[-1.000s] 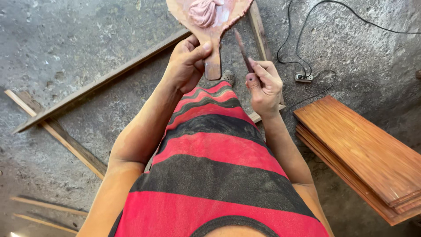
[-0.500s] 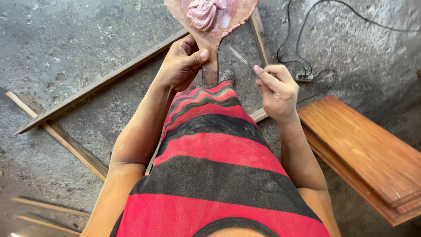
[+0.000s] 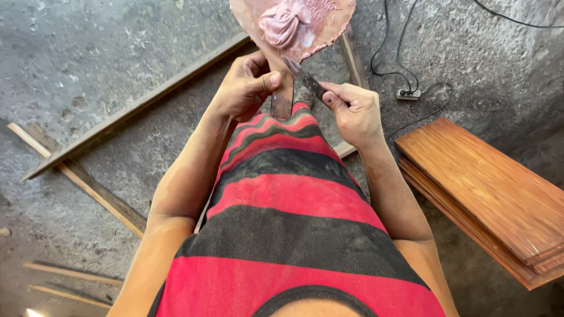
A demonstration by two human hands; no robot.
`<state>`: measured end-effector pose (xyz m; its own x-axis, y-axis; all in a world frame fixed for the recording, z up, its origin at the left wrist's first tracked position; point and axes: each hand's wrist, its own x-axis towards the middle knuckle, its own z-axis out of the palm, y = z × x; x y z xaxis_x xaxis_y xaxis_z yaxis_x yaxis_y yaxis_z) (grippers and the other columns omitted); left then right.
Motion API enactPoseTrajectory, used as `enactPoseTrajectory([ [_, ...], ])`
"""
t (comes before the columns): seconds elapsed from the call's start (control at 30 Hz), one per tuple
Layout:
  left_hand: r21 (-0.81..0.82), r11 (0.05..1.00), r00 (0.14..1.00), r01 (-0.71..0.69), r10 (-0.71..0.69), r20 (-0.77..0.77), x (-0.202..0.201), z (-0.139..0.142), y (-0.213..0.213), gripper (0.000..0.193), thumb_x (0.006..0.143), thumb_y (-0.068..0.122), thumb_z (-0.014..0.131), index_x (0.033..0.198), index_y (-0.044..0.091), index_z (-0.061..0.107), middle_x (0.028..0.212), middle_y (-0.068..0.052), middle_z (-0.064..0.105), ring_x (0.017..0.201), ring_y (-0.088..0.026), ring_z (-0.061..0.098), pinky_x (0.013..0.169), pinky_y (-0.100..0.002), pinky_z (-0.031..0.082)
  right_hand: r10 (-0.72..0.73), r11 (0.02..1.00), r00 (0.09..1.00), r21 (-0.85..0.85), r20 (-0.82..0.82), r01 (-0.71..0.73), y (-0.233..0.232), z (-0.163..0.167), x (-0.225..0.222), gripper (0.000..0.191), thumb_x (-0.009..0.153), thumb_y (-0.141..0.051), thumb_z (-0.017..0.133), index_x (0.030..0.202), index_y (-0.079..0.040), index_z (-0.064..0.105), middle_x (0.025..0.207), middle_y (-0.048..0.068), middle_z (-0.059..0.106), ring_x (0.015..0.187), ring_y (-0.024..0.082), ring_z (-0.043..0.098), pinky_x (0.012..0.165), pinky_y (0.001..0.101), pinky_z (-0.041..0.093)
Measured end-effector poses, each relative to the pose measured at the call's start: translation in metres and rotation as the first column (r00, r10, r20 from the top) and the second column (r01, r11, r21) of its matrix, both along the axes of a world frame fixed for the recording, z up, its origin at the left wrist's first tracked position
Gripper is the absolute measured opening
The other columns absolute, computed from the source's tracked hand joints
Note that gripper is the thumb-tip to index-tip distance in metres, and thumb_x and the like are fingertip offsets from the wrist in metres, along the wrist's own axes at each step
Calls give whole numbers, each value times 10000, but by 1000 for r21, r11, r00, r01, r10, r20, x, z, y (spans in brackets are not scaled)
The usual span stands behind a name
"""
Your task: The person sits on the workshop floor holding a wooden board on their lap and applies pink wood filler to its surface. They scoop filler from a can with a small knife, spread it over a hole in the board, and continue smoothing the filler across the surface.
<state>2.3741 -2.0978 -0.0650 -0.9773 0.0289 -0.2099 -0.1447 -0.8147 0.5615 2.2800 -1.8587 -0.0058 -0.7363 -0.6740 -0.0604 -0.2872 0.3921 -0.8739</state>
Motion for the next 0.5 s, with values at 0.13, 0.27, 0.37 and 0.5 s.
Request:
enactPoseTrajectory([
  [0.13, 16, 1000, 1000, -13, 13, -1, 2, -9, 0, 570, 878, 186, 875, 1325, -49, 611, 1249, -104, 707, 1155, -208, 687, 1065, -378, 552, -5, 1000, 999, 0, 44, 5, 14, -3, -1, 186, 1015, -63, 708, 1177, 23, 740, 942, 115, 762, 830, 120, 678, 742, 258, 532],
  [0.27, 24, 998, 999, -53, 53, 14, 2, -11, -6, 540, 887, 148, 870, 1315, -50, 607, 1250, -99, 701, 1159, -204, 684, 1073, -376, 549, -73, 996, 993, 51, 92, 69, 28, 5, 0, 195, 1004, -54, 708, 1181, 12, 758, 874, 122, 699, 711, 149, 626, 656, 272, 484],
  [0.37, -8, 999, 999, -32, 32, -2, 1, -8, -8, 520, 918, 123, 858, 1331, -71, 609, 1243, -125, 706, 1137, -220, 681, 1044, -381, 540, -71, 992, 987, -91, 142, 84, 31, 13, 3, 191, 1032, -44, 690, 1214, -3, 730, 1021, 125, 706, 775, 147, 662, 687, 273, 518],
  [0.5, 61, 998, 1000, -17, 16, 6, 0, -5, -2, 536, 888, 141, 862, 1314, -60, 607, 1237, -115, 709, 1153, -213, 689, 1073, -379, 547, 27, 992, 970, -113, -240, -56, 14, 19, 9, 292, 1009, 26, 705, 1300, 18, 682, 1081, 165, 700, 922, 235, 704, 802, 334, 557],
])
